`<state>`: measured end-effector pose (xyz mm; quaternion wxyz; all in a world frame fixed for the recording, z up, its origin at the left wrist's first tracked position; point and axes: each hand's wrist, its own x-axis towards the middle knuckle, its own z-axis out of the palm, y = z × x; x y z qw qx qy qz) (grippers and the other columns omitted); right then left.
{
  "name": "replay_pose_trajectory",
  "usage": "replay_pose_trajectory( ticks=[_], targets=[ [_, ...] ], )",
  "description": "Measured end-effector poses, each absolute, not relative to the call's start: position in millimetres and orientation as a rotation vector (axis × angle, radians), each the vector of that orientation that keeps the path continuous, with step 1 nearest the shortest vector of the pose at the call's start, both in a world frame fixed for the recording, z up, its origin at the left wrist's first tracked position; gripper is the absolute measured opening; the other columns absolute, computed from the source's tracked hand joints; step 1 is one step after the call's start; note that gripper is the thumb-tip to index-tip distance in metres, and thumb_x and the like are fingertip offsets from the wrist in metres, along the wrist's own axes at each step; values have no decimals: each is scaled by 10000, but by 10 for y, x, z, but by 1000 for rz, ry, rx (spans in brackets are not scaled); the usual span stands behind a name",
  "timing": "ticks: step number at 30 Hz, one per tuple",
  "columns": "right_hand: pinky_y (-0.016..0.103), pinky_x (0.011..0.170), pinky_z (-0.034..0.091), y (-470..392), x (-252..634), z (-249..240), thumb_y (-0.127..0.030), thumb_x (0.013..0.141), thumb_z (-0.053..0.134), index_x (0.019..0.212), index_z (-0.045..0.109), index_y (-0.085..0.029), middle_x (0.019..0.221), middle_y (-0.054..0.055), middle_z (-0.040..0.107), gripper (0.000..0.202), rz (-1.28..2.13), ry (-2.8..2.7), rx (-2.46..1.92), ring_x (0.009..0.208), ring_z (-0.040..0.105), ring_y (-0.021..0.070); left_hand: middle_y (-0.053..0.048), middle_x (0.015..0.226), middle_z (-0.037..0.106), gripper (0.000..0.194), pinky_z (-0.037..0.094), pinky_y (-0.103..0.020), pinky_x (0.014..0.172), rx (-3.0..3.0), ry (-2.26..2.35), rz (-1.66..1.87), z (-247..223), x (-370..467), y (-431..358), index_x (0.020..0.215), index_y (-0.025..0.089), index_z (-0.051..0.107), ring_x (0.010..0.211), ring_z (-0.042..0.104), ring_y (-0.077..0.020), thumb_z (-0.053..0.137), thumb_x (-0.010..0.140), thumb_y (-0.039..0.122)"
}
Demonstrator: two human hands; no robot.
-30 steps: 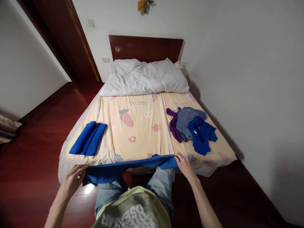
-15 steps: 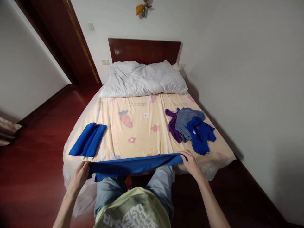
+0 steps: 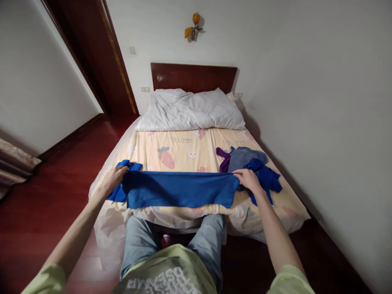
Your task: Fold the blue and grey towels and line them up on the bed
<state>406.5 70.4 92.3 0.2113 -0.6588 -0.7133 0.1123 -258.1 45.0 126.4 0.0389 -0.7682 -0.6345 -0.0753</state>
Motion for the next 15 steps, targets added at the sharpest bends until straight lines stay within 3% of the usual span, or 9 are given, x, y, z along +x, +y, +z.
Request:
replay_pose_trajectory(
  ticks=[3, 8, 11, 15],
  targets=[
    [291, 616, 529, 960, 4107, 1162, -319, 876, 631, 1006, 832, -208, 547, 15, 696, 264, 154, -1901, -1801, 632, 732, 239, -102, 1003, 706, 307, 476, -268, 690, -2337, -1860, -266, 1624, -2563, 773, 1031, 198, 706, 798, 669, -201, 463, 875, 93],
    [373, 912, 593, 1019, 4099, 1465, -205, 906, 562, 1008, 819, -204, 982, 81, 810, 277, -215, -1728, -1482, 947, 766, 261, -108, 1085, 713, 307, 516, -292, 742, -2184, -1685, -659, 1824, -2678, 1041, 1098, 205, 704, 988, 678, -240, 446, 943, 148],
    [410, 999, 581, 877, 4060, 1387, -210, 951, 540, 1029, 811, -200, 1076, 95, 799, 283, -297, -1676, -1343, 1024, 750, 263, -117, 1190, 699, 340, 544, -329, 855, -2127, -1554, -882, 1632, -2769, 1012, 1167, 200, 681, 1136, 641, -251, 394, 991, 158],
    [427, 955, 607, 634, 4040, 841, -233, 964, 543, 995, 812, -200, 1033, 98, 803, 273, -194, -1696, -1306, 975, 752, 259, -132, 1238, 678, 345, 532, -377, 1014, -2267, -1494, -943, 1017, -2855, 804, 1222, 187, 658, 1159, 634, -242, 386, 1010, 183]
  ],
)
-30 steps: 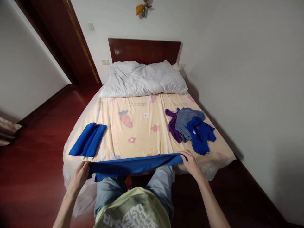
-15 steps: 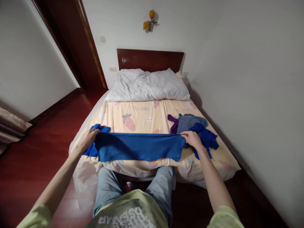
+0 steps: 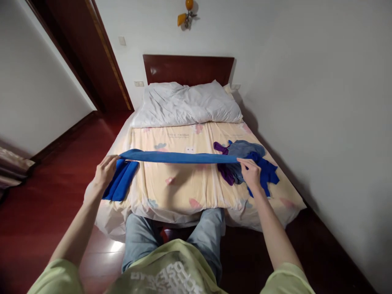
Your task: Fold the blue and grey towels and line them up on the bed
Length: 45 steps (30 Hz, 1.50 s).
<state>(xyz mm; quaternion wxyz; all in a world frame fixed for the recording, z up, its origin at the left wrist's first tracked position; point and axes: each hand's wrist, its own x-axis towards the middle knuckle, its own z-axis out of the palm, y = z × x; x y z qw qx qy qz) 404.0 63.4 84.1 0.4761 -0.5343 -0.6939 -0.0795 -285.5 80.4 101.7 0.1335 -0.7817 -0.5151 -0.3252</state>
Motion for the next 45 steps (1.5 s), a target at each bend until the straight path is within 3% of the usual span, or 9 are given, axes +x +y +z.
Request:
replay_pose_trajectory(
  ticks=[4, 8, 13, 17, 24, 28, 33, 38, 45],
  targets=[
    [447, 928, 618, 410, 3997, -13, -223, 937, 515, 983, 818, -205, 1018, 104, 804, 307, 16, -1770, -1442, 971, 748, 276, -121, 1156, 704, 379, 547, -418, 1015, -2441, -1632, -776, 181, -2847, 543, 1124, 198, 699, 1116, 644, -266, 379, 939, 118],
    [479, 947, 614, 152, 3892, -833, -163, 851, 494, 909, 838, -213, 972, 114, 804, 352, 139, -1834, -1665, 992, 749, 308, -128, 1058, 730, 458, 570, -409, 956, -2618, -1823, -416, -607, -2807, 293, 1040, 184, 737, 1035, 665, -278, 413, 773, 3],
    [511, 995, 601, -198, 3824, -1441, -102, 785, 505, 871, 838, -228, 1042, 125, 796, 367, 232, -1787, -1834, 1033, 749, 312, -120, 1030, 746, 504, 569, -413, 962, -2719, -1908, -207, -1190, -2879, 17, 1047, 188, 764, 1004, 680, -277, 455, 704, -15],
    [460, 1008, 602, -355, 3846, -1524, -32, 734, 504, 954, 828, -239, 1058, 89, 804, 443, 332, -1838, -1825, 1043, 746, 271, -134, 1061, 756, 486, 573, -416, 952, -2721, -1945, -261, -1294, -2952, -82, 1066, 190, 775, 1001, 688, -280, 451, 759, -5],
    [397, 1029, 566, -183, 3975, -1443, -23, 700, 509, 975, 812, -224, 1071, 82, 795, 455, 423, -1889, -2001, 1051, 735, 251, -119, 1102, 773, 528, 568, -365, 998, -2760, -2110, -212, -1192, -2953, 87, 1070, 186, 797, 1068, 721, -250, 435, 717, 33],
    [421, 1081, 534, 276, 4037, -1360, -106, 813, 469, 1179, 762, -195, 1226, 116, 755, 478, 482, -1730, -1983, 1146, 711, 270, -62, 1098, 790, 535, 558, -324, 1018, -2812, -2224, -191, -1051, -2935, 396, 1090, 240, 798, 1067, 736, -232, 445, 709, 112],
    [420, 1154, 482, 1002, 4032, -1398, -235, 915, 459, 1334, 675, -181, 1324, 128, 713, 474, 556, -1654, -1962, 1290, 638, 278, -93, 1290, 731, 467, 484, -414, 1151, -2627, -2220, -462, -1026, -2796, 926, 1194, 196, 741, 1261, 652, -258, 432, 844, 220],
    [517, 1194, 427, 1513, 4287, -1581, -281, 943, 407, 1391, 620, -119, 1466, 194, 600, 522, 517, -1636, -2139, 1392, 546, 332, -218, 1492, 566, 516, 397, -513, 1214, -2508, -2323, -421, -1253, -2618, 1354, 1354, 88, 624, 1430, 506, -331, 433, 929, 309],
    [482, 1060, 499, 1796, 4556, -1547, -254, 960, 430, 1233, 702, -103, 1172, 243, 709, 414, 255, -1534, -2386, 1164, 645, 346, -242, 1580, 452, 565, 318, -547, 1241, -2419, -2420, -395, -1389, -2607, 1840, 1457, 74, 526, 1506, 390, -348, 380, 974, 328]
  ],
)
